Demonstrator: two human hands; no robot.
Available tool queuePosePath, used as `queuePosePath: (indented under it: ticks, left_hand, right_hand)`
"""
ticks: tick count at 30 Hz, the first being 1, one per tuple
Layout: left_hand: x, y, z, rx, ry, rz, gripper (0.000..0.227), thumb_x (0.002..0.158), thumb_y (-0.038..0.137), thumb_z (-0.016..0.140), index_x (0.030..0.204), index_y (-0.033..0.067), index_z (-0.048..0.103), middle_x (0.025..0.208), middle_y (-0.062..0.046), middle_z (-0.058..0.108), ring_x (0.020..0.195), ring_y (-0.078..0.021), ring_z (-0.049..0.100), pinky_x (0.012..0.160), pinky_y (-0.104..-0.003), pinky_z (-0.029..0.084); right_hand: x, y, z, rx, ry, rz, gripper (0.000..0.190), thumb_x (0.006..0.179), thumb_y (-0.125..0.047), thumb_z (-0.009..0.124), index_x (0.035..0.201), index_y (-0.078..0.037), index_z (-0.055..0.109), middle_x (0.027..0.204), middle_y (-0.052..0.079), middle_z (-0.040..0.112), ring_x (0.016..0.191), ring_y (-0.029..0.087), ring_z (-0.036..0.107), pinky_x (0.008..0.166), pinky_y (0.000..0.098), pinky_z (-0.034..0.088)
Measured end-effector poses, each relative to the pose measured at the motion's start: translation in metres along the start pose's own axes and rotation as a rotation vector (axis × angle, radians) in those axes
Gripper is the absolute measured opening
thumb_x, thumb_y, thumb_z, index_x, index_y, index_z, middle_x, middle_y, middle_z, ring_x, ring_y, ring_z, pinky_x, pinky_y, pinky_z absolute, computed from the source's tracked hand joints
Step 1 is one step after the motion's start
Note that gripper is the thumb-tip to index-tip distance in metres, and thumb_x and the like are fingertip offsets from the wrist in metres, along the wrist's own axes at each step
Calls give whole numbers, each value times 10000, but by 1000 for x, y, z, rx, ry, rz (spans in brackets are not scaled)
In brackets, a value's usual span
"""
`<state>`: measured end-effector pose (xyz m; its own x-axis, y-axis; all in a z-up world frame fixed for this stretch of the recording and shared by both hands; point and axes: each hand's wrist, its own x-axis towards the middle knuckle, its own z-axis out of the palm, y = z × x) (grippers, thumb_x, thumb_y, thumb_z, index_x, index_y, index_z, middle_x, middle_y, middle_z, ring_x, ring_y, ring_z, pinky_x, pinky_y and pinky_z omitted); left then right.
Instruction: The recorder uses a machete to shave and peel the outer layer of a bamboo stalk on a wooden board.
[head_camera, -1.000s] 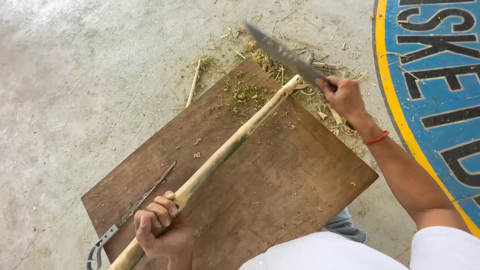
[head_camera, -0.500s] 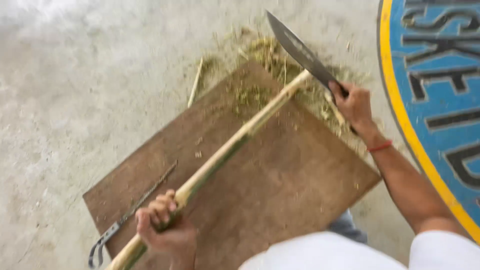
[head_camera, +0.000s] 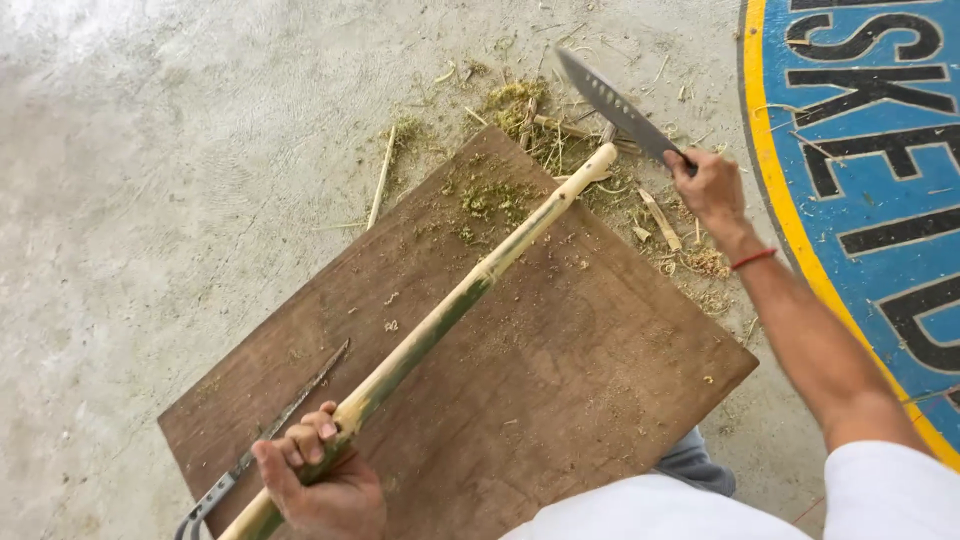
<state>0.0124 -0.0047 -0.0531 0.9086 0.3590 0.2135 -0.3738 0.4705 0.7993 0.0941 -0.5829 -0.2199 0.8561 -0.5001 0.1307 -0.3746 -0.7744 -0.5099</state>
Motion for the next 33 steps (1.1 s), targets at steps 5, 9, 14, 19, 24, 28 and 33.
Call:
queuePosePath:
  ticks: [5, 9, 14, 19, 24, 28, 33]
  left_hand:
    - [-14, 5, 8, 62, 22, -34, 424, 1140, 387, 597, 790, 188, 465, 675, 3, 517, 818, -198, 617, 1065, -506, 550]
    - [-12, -5, 24, 38, 14, 14, 463, 1134, 439, 610, 785, 168, 471, 700, 4, 523, 825, -190, 624, 1112, -514, 529]
    - [-11, -7, 15, 11, 45, -53, 402, 1097, 465, 597, 846, 169, 493, 748, -17, 535, 841, -206, 616, 1068, -512, 514]
    - [-8, -11, 7, 18, 17, -78, 412, 1130, 456, 545, 845, 163, 497, 774, -16, 541, 884, -215, 625, 1119, -523, 516]
    - [-14, -7, 13, 44, -52, 37, 480, 1182, 433, 508, 792, 159, 455, 671, -15, 505, 765, -207, 595, 1062, -518, 530]
    - [-23, 1, 16, 98, -70, 9, 435, 1169, 437, 489, 834, 170, 410, 656, 0, 434, 796, -206, 573, 1074, -500, 529]
    - [-19, 5, 19, 130, -50, -15, 434, 1161, 428, 482, 828, 165, 390, 705, 2, 404, 812, -208, 542, 1110, -506, 515]
  right_hand:
    - [-47, -84, -40, 302, 213, -262, 387, 1131, -344, 646, 938, -17, 722, 670, 107, 609, 557, 199, 586, 504, 391, 427]
    - [-42, -104, -28, 288, 161, -405, 401, 1108, -344, 668, 904, -1, 703, 627, 126, 546, 513, 228, 502, 507, 393, 394]
    - [-48, -111, -17, 285, 7, -327, 398, 1075, -391, 610, 965, -43, 769, 575, 34, 601, 423, 111, 467, 386, 313, 338]
    - [0, -49, 2, 304, -13, -164, 410, 1116, -393, 577, 1002, -32, 733, 636, 19, 619, 417, 84, 479, 356, 282, 403]
    - [-3, -58, -22, 275, 26, 11, 420, 1105, -403, 568, 980, -32, 719, 632, 21, 621, 395, 122, 467, 341, 335, 389]
    - [-45, -98, -27, 296, 63, -287, 417, 1093, -384, 603, 955, -17, 742, 587, 42, 610, 439, 99, 489, 396, 319, 376]
    - [-17, -73, 3, 340, -14, -276, 419, 1058, -411, 597, 925, -41, 742, 587, 8, 624, 398, 94, 495, 347, 304, 383]
